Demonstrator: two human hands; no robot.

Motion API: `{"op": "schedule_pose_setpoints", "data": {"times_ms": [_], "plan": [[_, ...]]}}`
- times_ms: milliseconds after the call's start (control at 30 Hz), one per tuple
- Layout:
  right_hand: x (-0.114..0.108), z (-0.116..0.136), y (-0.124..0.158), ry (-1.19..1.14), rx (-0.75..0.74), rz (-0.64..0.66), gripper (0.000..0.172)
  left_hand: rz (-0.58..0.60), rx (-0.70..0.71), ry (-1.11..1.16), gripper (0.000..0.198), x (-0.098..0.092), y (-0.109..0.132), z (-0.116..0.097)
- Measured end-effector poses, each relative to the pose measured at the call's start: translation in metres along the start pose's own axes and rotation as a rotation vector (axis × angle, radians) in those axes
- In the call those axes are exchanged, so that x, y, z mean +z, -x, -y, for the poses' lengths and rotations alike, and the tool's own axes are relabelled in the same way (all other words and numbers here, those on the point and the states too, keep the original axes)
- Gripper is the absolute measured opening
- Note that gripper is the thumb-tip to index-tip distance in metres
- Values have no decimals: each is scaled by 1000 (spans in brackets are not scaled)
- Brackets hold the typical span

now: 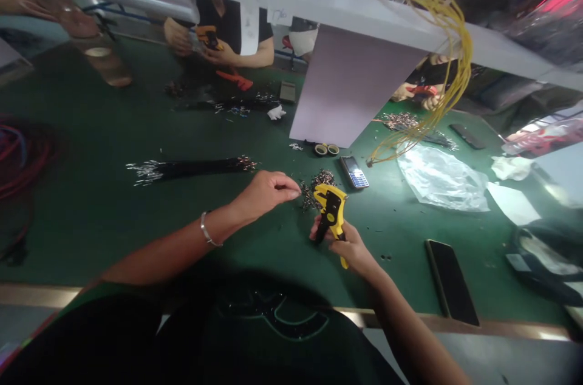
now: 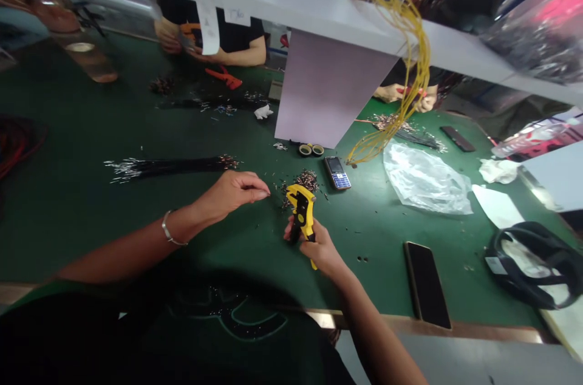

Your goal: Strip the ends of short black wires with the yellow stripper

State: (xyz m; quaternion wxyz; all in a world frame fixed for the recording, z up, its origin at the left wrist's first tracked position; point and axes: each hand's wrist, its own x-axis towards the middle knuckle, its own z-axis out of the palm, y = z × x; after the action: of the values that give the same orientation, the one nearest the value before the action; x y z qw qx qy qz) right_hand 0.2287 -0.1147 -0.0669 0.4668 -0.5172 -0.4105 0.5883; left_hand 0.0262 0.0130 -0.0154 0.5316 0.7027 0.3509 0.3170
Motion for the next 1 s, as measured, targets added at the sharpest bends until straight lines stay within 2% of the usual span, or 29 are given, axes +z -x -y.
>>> {"op": "schedule_pose_setpoints", "data": {"times_ms": [200,400,600,1000], "plan": [[8,1,9,-83,-15,96,54,35,-132,159,9,2,-2,5],[13,3,13,-106,-49,175,54,41,-100,149,8,1,1,0],[16,5,12,-127,-65,199,50,40,-49,108,7,-3,4,-6],[21,5,11,-184,-77,262,45,80,-132,169,9,-1,8,-10]]}}
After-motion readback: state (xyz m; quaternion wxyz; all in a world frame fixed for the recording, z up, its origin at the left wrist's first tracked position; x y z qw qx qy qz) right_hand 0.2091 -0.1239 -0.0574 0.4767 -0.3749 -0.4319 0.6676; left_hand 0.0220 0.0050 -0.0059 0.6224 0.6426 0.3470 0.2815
